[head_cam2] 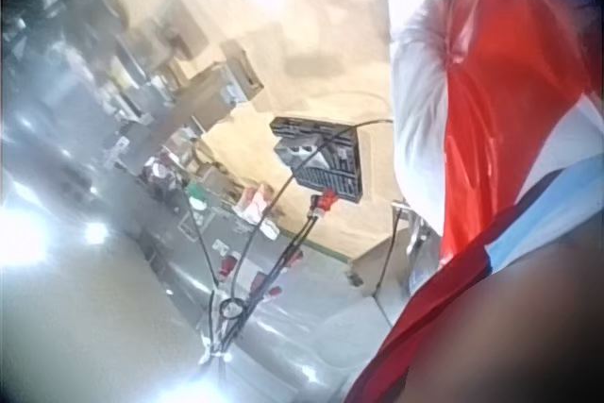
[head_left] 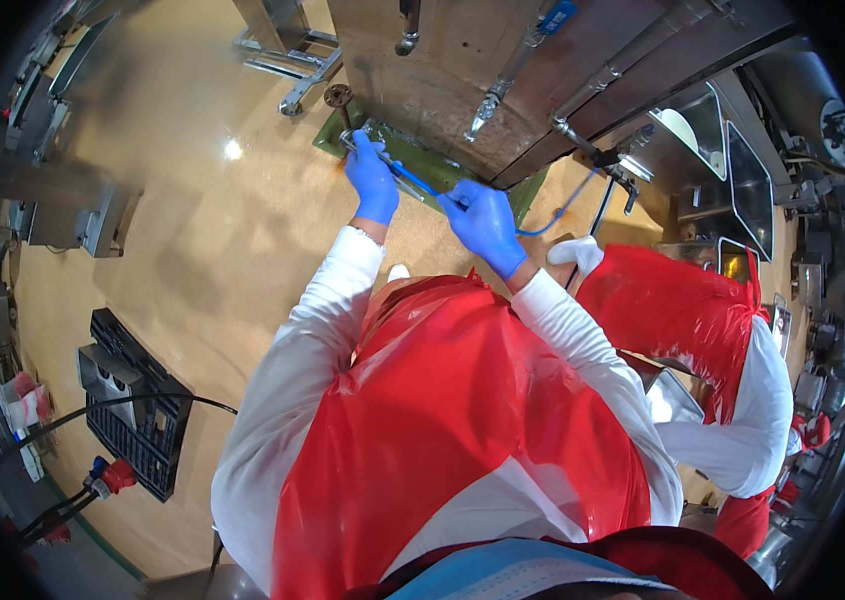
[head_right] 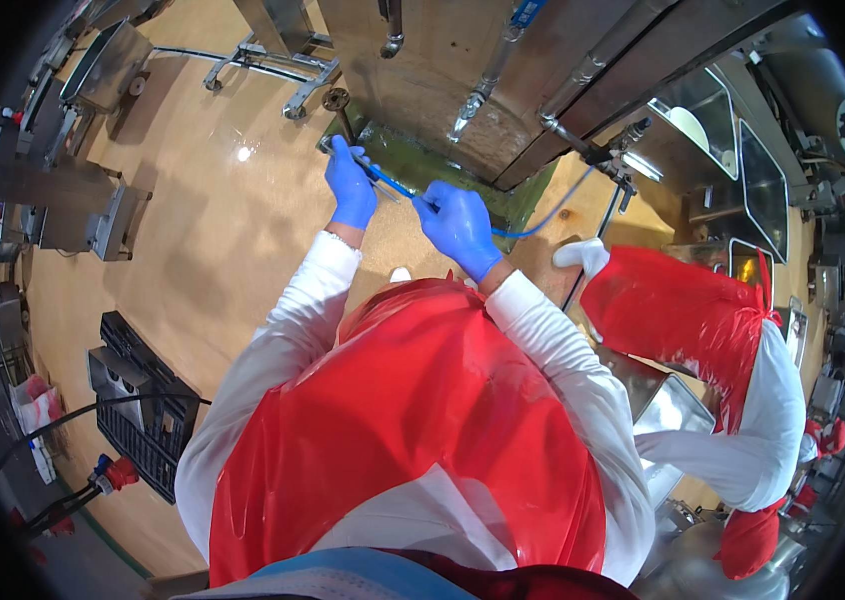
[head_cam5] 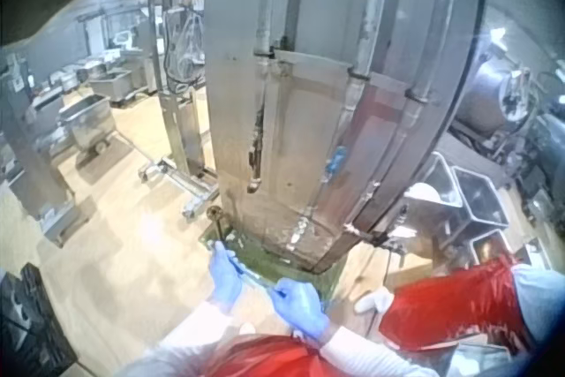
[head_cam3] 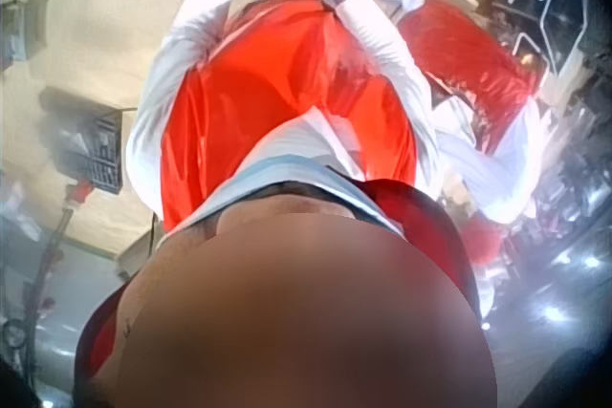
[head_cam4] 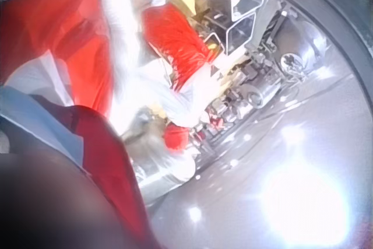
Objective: The person removes small cylindrical metal parts from a machine rack and places them into a tray. They then move to a sink area and connect a blue hose to a valve, adjusting the connection.
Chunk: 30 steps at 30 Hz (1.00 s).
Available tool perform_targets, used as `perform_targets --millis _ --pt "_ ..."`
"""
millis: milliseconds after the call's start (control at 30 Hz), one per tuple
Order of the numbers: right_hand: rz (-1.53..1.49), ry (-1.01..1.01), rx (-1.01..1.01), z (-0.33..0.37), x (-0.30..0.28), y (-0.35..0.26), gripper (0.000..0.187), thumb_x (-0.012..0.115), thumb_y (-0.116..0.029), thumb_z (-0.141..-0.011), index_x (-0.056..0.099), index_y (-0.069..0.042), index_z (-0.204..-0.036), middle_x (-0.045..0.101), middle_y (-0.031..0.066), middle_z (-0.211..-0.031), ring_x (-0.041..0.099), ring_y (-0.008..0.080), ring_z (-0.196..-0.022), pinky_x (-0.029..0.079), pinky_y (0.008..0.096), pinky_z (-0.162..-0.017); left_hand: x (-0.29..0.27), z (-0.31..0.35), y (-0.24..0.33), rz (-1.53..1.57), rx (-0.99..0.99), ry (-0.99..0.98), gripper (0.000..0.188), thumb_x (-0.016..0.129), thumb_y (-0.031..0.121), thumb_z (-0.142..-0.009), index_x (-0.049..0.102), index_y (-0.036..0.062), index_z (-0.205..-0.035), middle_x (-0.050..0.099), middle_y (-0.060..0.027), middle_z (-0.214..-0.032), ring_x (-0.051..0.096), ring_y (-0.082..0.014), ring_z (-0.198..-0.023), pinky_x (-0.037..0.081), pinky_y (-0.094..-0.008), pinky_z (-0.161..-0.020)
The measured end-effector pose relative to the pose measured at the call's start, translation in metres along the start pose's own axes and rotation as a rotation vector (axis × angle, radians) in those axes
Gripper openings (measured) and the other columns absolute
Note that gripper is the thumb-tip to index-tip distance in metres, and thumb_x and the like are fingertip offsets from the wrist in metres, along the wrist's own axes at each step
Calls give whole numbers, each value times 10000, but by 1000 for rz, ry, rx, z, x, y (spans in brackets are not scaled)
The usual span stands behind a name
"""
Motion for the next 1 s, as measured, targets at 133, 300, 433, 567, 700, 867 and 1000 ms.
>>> perform_targets --millis 133,300,433,567,700,867,1000 --pt "72 60 -14 -12 10 1 242 755 -285 -904 721 -60 -824 709 196 -781 687 446 -728 549 501 -644 16 15 3 -38 17 -59 462 594 512 -1064 579 67 -940 566 -40 -781 580 -168 -583 536 -342 -538" --pt "-1 63 25 -5 2 7 259 749 -303 -910 705 -60 -833 710 197 -783 686 448 -734 546 510 -646 17 2 10 -3 53 3 448 594 503 -1065 584 73 -939 573 -42 -789 578 -168 -595 531 -340 -545" --pt "19 95 18 -20 7 0 257 741 -306 -919 699 -68 -833 710 199 -787 687 444 -742 547 510 -646 26 10 0 5 -13 -31 439 596 506 -1062 591 91 -920 572 -29 -772 574 -164 -619 521 -334 -547" --pt "110 115 50 6 -8 30 258 735 -317 -927 701 -75 -846 711 202 -797 692 439 -752 547 513 -645 14 -7 17 31 22 35 456 608 530 -1048 600 96 -905 574 -25 -754 561 -151 -612 506 -325 -540" --pt "190 146 173 47 -29 98 252 760 -291 -931 693 -61 -851 709 199 -786 693 425 -726 545 476 -629 -4 -21 36 37 -3 32 521 609 595 -1028 627 101 -864 596 -28 -747 546 -140 -579 478 -298 -522" --pt "9 248 169 69 -48 85 236 803 -222 -937 694 -31 -853 678 139 -687 659 240 -568 508 351 -581 8 -11 51 210 -109 -47 527 615 614 -1019 650 104 -891 585 -26 -717 547 -146 -562 457 -298 -506" --pt "-141 258 2 68 -49 34 158 800 -143 -942 719 -23 -878 617 86 -667 573 130 -562 470 299 -559 21 -7 47 195 -141 -47 439 651 533 -1027 608 114 -902 550 -8 -684 532 -140 -551 438 -298 -494"
Point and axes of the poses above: each hand's wrist, its own z-axis away from the middle knuckle, its own x-axis out of the palm, y = z × x, the point moved 2 cm from there along -z, towards the middle knuckle
